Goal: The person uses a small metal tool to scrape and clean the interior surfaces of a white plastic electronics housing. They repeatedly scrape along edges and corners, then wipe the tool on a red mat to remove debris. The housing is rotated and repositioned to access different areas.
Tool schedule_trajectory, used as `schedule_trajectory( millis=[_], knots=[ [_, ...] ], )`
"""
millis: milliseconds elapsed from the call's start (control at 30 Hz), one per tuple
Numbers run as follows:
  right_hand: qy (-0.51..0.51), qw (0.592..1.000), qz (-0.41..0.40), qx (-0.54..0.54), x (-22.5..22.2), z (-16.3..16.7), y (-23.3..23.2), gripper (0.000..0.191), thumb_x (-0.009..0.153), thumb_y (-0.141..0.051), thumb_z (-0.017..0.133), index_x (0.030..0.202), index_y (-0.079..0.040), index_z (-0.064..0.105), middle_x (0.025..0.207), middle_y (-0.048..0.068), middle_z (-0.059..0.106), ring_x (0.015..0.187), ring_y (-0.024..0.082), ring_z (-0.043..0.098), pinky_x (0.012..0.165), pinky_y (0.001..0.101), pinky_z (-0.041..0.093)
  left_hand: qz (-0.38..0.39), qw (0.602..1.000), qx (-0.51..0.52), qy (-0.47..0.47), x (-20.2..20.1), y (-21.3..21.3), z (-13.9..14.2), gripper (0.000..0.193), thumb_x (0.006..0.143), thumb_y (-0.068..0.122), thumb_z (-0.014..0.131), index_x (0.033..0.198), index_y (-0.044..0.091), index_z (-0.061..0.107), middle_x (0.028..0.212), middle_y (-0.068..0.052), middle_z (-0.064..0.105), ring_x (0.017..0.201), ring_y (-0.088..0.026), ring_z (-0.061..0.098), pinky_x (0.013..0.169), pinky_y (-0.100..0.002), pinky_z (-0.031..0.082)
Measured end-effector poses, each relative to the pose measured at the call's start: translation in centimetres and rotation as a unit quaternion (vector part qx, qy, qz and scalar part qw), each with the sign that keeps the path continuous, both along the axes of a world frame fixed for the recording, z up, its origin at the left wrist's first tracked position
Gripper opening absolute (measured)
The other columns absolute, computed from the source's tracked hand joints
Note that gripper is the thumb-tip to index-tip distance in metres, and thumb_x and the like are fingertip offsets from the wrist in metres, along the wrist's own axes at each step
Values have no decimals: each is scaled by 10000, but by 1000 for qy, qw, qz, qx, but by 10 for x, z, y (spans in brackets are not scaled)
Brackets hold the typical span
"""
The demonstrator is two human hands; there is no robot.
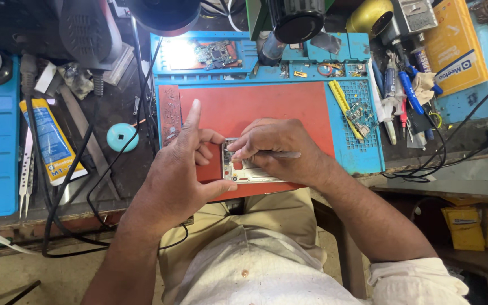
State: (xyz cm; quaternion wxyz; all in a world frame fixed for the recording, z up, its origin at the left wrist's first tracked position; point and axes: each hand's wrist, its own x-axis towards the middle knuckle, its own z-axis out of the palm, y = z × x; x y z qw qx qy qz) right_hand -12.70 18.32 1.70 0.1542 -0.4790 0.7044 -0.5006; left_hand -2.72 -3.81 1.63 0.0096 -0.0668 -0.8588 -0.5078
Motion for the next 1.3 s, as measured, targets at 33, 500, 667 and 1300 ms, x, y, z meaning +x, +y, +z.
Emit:
schedule_trajectory(
  millis=[33, 500, 667, 1300],
  knots=[
    [-2, 1000, -7, 2, 0, 0, 0, 179, 848, 11, 711, 1014, -50, 679, 1098, 90, 764, 1045, 237, 751, 885, 348, 621, 0, 1000, -2, 2, 0, 0, 0, 1314, 618, 212, 968, 1570, -94, 114, 1100, -106, 696, 876, -215, 643, 825, -334, 556],
    [-1, 994, -109, 27, 5, 2, -8, 116, 883, -1, 766, 882, -31, 654, 978, 76, 785, 910, 190, 787, 761, 300, 623, 12, 999, -20, -34, 0, 4, 5, 1320, 585, 227, 973, 1553, -105, 140, 1090, -74, 720, 844, -181, 650, 819, -294, 567],
    [19, 996, -86, 10, 4, 2, -6, 147, 900, -15, 775, 876, -35, 632, 957, 76, 779, 937, 197, 789, 766, 306, 620, 9, 999, -27, -20, 0, 6, 7, 1322, 586, 235, 973, 1552, -110, 139, 1088, -77, 723, 847, -183, 653, 826, -297, 568],
    [39, 998, -49, -25, 0, -2, -5, 118, 859, 34, 714, 935, -38, 659, 985, 82, 778, 980, 211, 784, 810, 313, 636, 6, 999, -31, 5, 2, 7, 6, 1269, 619, 222, 955, 1559, -106, 167, 1134, -86, 714, 888, -189, 671, 851, -302, 581]
  ],
)
